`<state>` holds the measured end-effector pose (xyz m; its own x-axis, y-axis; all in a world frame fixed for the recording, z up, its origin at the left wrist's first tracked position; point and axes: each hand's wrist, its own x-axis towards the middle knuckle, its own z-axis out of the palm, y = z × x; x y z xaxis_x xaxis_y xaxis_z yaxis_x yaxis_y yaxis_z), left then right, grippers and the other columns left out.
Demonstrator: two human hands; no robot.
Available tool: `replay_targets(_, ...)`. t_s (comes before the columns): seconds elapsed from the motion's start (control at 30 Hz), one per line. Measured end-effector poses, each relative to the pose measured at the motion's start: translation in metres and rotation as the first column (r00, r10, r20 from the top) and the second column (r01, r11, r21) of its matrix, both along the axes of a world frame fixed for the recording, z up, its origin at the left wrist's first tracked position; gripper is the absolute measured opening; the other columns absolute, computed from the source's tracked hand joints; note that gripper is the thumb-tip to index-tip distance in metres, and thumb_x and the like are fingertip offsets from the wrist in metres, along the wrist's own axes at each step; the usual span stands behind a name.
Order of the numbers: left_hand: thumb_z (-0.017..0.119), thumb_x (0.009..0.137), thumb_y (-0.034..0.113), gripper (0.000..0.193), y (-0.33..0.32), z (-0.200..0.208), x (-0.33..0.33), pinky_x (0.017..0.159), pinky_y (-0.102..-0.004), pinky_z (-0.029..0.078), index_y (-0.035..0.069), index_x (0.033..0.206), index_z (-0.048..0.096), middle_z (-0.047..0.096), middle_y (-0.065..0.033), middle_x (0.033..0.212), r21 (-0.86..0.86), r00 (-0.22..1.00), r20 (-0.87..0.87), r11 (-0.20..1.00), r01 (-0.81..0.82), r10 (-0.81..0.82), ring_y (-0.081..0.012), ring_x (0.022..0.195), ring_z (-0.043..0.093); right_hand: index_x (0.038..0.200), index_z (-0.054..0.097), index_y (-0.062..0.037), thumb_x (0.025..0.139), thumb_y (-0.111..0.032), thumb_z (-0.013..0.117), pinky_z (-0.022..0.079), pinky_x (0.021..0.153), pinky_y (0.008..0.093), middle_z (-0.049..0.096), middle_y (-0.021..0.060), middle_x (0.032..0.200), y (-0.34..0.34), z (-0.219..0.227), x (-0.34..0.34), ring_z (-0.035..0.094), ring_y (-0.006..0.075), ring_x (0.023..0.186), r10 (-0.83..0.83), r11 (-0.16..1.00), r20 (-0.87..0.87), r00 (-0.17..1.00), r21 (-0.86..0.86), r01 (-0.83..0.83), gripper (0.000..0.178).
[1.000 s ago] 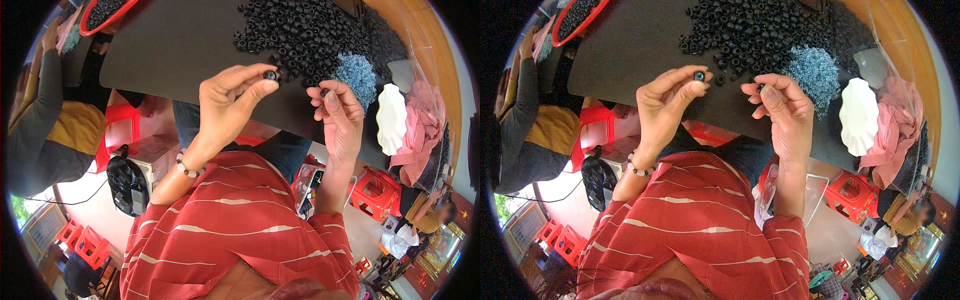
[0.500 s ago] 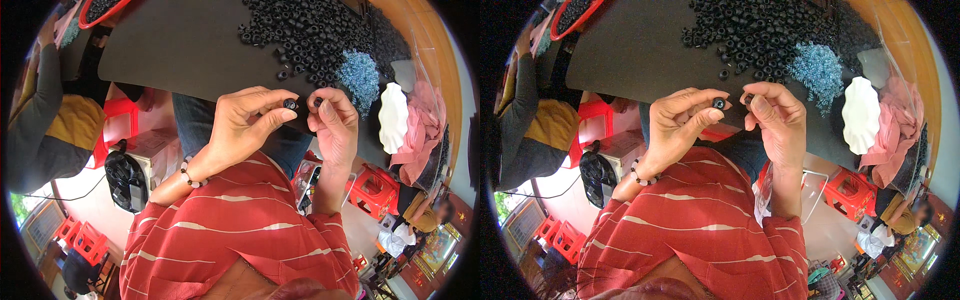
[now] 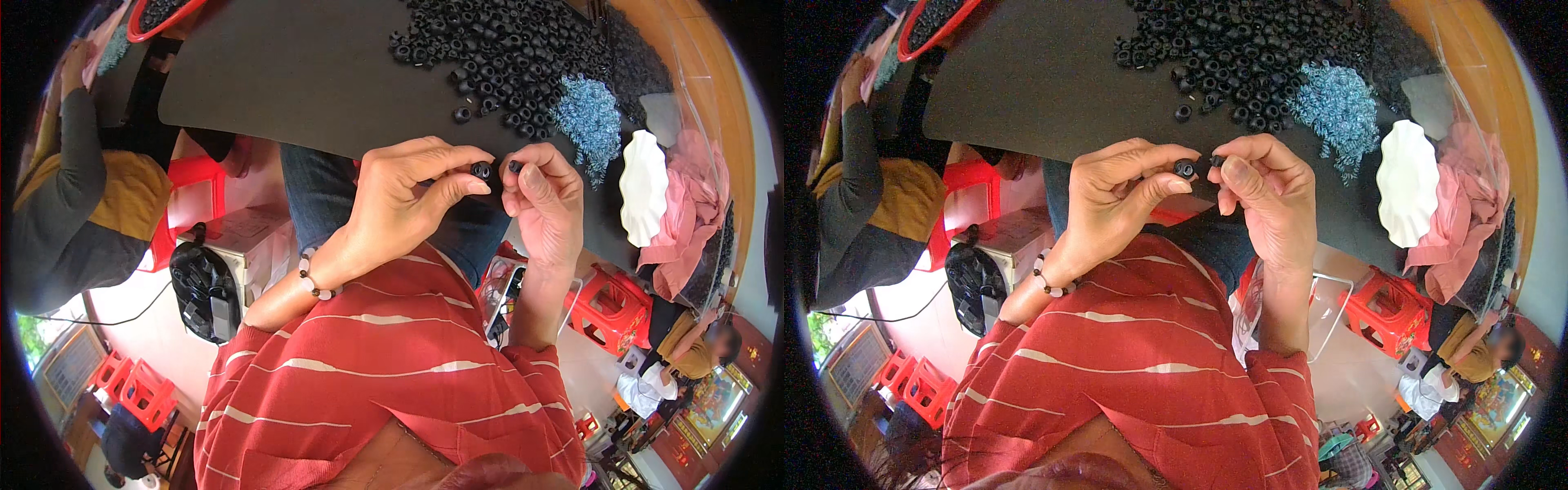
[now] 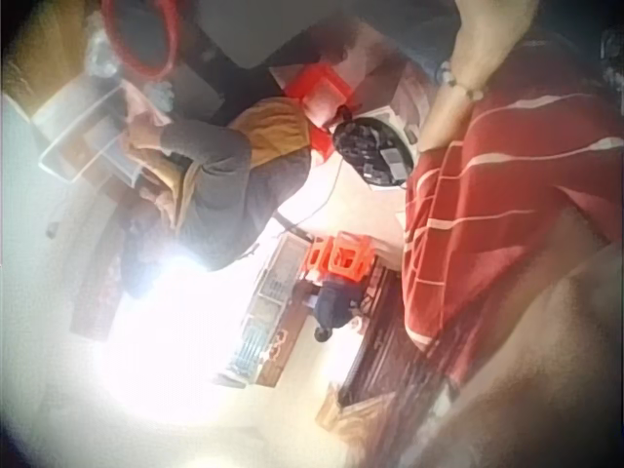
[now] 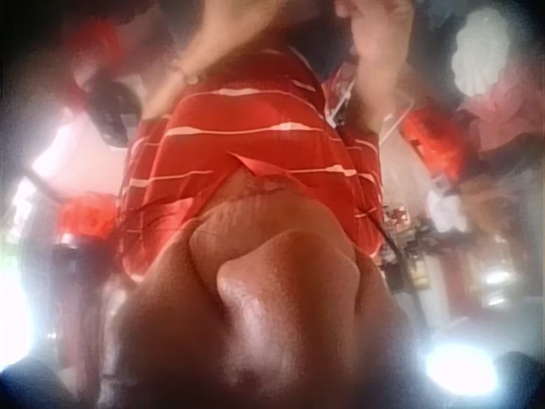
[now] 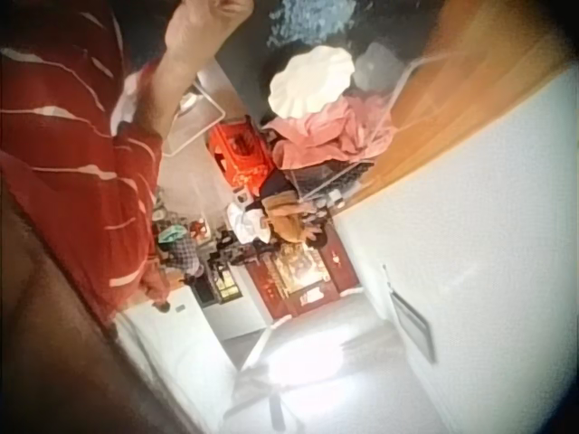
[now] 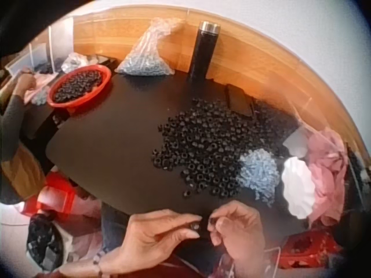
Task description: The person assembles cord locks by picking up small springs and plastic stopper pieces from the table and fitting the springs into the stoppers by hand.
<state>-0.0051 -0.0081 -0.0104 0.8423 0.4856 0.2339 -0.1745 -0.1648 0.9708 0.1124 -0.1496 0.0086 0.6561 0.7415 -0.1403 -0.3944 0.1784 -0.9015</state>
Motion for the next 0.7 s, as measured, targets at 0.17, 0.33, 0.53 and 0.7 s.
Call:
replay_targets(0.17, 0.073, 0.077, 0.003, 0.021, 0.0007, -0.0027, 0.0017, 0.054, -0.0279, 0.046, 0.003, 0.098, 0.070, 0.065, -0.0091, 0.074, 0.040, 0.999, 0.032, 0.999, 0.002, -0.003, -0.0180, 0.061, 0.058, 0.094, 0.064, 0.0023, 0.085, -0.013, 0.070, 0.044, 0.049, 0.0202, 0.066, 0.0104, 0.078, -0.0002, -0.0006, 0.0017, 0.056, 0.0092, 0.057, 0.052, 0.998, -0.062, 0.997, -0.015, -0.053, 0.019)
replay_targets(0.33, 0.070, 0.075, -0.003, 0.022, 0.0051, -0.0033, 0.0020, 0.059, -0.0257, 0.048, 0.000, 0.097, 0.071, 0.067, -0.0102, 0.079, 0.169, 0.996, 0.073, 0.985, 0.035, -0.048, -0.0159, 0.067, 0.061, 0.087, 0.063, 0.0017, 0.085, -0.013, 0.071, 0.044, 0.047, 0.0204, 0.066, 0.0105, 0.073, 0.0002, 0.0015, 0.0008, 0.056, 0.0092, 0.055, 0.092, 0.995, -0.062, 0.994, -0.043, -0.094, 0.017)
replay_targets(0.53, 0.070, 0.072, -0.005, 0.024, 0.0065, -0.0034, 0.0014, 0.059, -0.0287, 0.050, 0.000, 0.095, 0.071, 0.068, -0.0104, 0.080, 0.275, 0.991, 0.122, 0.961, 0.018, -0.054, -0.0191, 0.070, 0.063, 0.081, 0.063, 0.0003, 0.083, -0.014, 0.073, 0.044, 0.047, 0.0199, 0.065, 0.0106, 0.073, 0.0005, 0.0034, 0.0014, 0.055, 0.0089, 0.054, 0.135, 0.985, -0.023, 0.991, -0.101, -0.136, 0.018)
replay_targets(0.7, 0.072, 0.067, -0.006, 0.029, 0.0070, 0.0024, -0.0013, 0.057, -0.0290, 0.050, 0.001, 0.094, 0.071, 0.066, -0.0095, 0.079, 0.376, 0.984, 0.168, 0.927, -0.016, -0.052, -0.0201, 0.068, 0.062, 0.080, 0.062, 0.0003, 0.083, -0.016, 0.073, 0.044, 0.047, 0.0199, 0.065, 0.0104, 0.072, -0.0010, 0.0032, 0.0031, 0.055, 0.0089, 0.054, 0.180, 0.974, -0.035, 0.983, -0.133, -0.183, 0.020)
